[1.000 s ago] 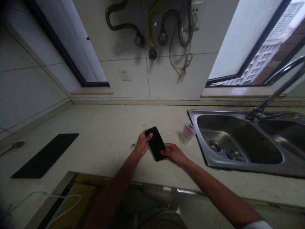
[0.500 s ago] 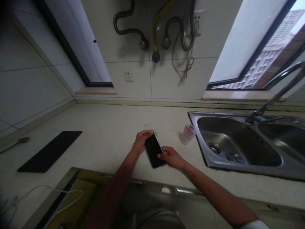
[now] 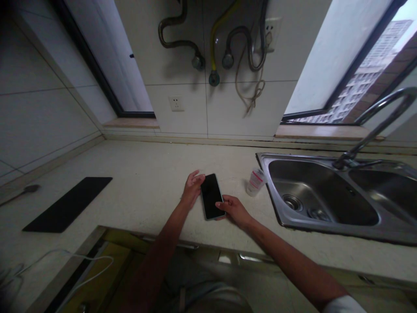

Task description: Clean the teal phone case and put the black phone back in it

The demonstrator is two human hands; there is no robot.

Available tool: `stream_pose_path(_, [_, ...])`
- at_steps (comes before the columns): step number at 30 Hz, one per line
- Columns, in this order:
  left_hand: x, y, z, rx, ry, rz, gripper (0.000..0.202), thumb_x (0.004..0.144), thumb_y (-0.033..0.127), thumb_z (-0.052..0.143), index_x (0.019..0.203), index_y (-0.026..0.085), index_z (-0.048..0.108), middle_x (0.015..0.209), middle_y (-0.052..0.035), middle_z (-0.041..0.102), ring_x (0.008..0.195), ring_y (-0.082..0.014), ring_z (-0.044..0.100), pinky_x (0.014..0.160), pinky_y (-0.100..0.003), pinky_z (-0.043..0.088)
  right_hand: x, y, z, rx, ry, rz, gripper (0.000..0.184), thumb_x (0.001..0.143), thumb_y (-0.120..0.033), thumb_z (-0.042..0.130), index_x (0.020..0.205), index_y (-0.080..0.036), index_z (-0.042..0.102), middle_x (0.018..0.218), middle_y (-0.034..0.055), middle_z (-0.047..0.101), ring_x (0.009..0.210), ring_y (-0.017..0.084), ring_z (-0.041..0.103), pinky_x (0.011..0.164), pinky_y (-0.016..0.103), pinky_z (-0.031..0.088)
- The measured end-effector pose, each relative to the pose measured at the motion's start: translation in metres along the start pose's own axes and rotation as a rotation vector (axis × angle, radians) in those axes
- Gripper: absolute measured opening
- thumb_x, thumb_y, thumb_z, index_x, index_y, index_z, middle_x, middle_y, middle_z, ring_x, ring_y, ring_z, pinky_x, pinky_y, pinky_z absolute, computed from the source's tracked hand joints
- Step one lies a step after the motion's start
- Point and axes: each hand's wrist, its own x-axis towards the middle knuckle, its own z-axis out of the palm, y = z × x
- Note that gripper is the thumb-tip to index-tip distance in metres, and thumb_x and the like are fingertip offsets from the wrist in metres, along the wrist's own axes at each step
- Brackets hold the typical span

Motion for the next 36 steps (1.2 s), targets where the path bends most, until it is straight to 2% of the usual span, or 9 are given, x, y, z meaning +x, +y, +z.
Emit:
stream_pose_path(3, [-0.028, -0.001, -0.003, 0.147, 0.001, -0.031, 0.102, 0.053, 0.044, 0.093, 0.14, 0.022, 0.043, 0.141, -0.0191, 0.052, 0.104, -0.0265, 0.066, 0.093, -0.043, 0.05, -0.001, -0.002, 0.007, -0.034, 0.02, -0.04, 0.048, 0.068, -0.054, 0.083, 0.091, -0.015, 0.067, 0.074, 0.0023, 0.067, 0.065, 0.017, 0.064, 0.065, 0.033, 0.055])
stream_pose_path(7, [-0.056, -0.003, -0.004, 0.268, 0.003, -0.002, 0.103, 0.051, 0.037, 0.095, 0.14, 0.022, 0.046, 0.131, -0.0153, 0.06, 0.119, -0.0305, 0.059, 0.105, -0.043, 0.043, -0.007, -0.003, 0.023, -0.267, -0.034, -0.187, 0.041, 0.076, -0.056, 0.075, 0.087, -0.017, 0.067, 0.064, -0.0023, 0.058, 0.059, 0.013, 0.053, 0.057, 0.026, 0.045])
stream_pose_path(13, [-0.063, 0.017, -0.024, 0.537, 0.112, 0.125, 0.084, 0.062, 0.039, 0.087, 0.135, 0.018, 0.051, 0.131, -0.0156, 0.06, 0.122, -0.0312, 0.057, 0.108, -0.044, 0.039, -0.013, -0.026, 0.037, -0.508, -0.424, -0.225, 0.035, 0.09, -0.047, 0.064, 0.113, -0.02, 0.07, 0.096, 0.0042, 0.074, 0.086, 0.02, 0.068, 0.079, 0.032, 0.053])
stream_pose_path(16, [-0.064, 0.028, -0.045, 0.823, 0.238, 0.217, 0.09, 0.06, 0.035, 0.086, 0.14, 0.02, 0.047, 0.138, -0.0162, 0.056, 0.131, -0.0344, 0.049, 0.112, -0.045, 0.035, 0.0, -0.037, 0.027, -0.613, -0.294, -0.339, 0.036, 0.092, -0.044, 0.061, 0.119, -0.022, 0.069, 0.109, 0.0077, 0.075, 0.097, 0.024, 0.07, 0.089, 0.039, 0.054])
stream_pose_path(20, [-0.065, 0.035, -0.068, 1.237, 0.299, 0.161, 0.093, 0.071, 0.037, 0.074, 0.15, 0.012, 0.032, 0.137, -0.0222, 0.053, 0.127, -0.0374, 0.053, 0.105, -0.047, 0.042, 0.029, -0.029, 0.011, -0.888, -0.157, -0.473, 0.043, 0.093, -0.039, 0.057, 0.132, -0.021, 0.063, 0.132, 0.0149, 0.066, 0.114, 0.028, 0.066, 0.097, 0.048, 0.052])
stream_pose_path(25, [-0.06, 0.028, -0.077, 1.328, 0.314, 0.165, 0.094, 0.075, 0.04, 0.069, 0.153, 0.01, 0.025, 0.144, -0.0239, 0.047, 0.13, -0.0364, 0.052, 0.104, -0.045, 0.044, 0.055, -0.004, 0.021, -1.227, -0.253, -0.645, 0.055, 0.091, -0.028, 0.058, 0.144, -0.017, 0.05, 0.153, 0.0193, 0.046, 0.142, 0.03, 0.042, 0.114, 0.053, 0.037])
stream_pose_path(28, [-0.056, 0.021, -0.079, 1.32, 0.314, 0.194, 0.094, 0.076, 0.041, 0.07, 0.153, 0.013, 0.025, 0.145, -0.0228, 0.047, 0.135, -0.0349, 0.048, 0.107, -0.045, 0.042, 0.058, 0.001, 0.031, -1.321, -0.317, -0.693, 0.041, 0.092, -0.022, 0.057, 0.132, -0.014, 0.061, 0.139, 0.0197, 0.059, 0.131, 0.029, 0.052, 0.108, 0.048, 0.043])
stream_pose_path(32, [-0.055, 0.015, -0.081, 1.313, 0.324, 0.198, 0.092, 0.077, 0.041, 0.069, 0.153, 0.012, 0.025, 0.147, -0.0229, 0.047, 0.135, -0.0341, 0.048, 0.109, -0.044, 0.041, 0.049, -0.002, 0.031, -1.414, -0.281, -0.66, 0.022, 0.095, -0.02, 0.054, 0.107, -0.016, 0.072, 0.109, 0.0145, 0.072, 0.104, 0.025, 0.064, 0.096, 0.041, 0.048])
stream_pose_path(36, [-0.055, 0.011, -0.082, 1.356, 0.336, 0.183, 0.091, 0.078, 0.044, 0.067, 0.153, 0.011, 0.027, 0.15, -0.0246, 0.043, 0.135, -0.037, 0.048, 0.106, -0.046, 0.043, 0.038, -0.007, 0.028, -1.515, -0.143, -0.585, 0.029, 0.095, -0.025, 0.056, 0.121, -0.016, 0.066, 0.101, 0.0132, 0.071, 0.096, 0.025, 0.062, 0.086, 0.038, 0.047])
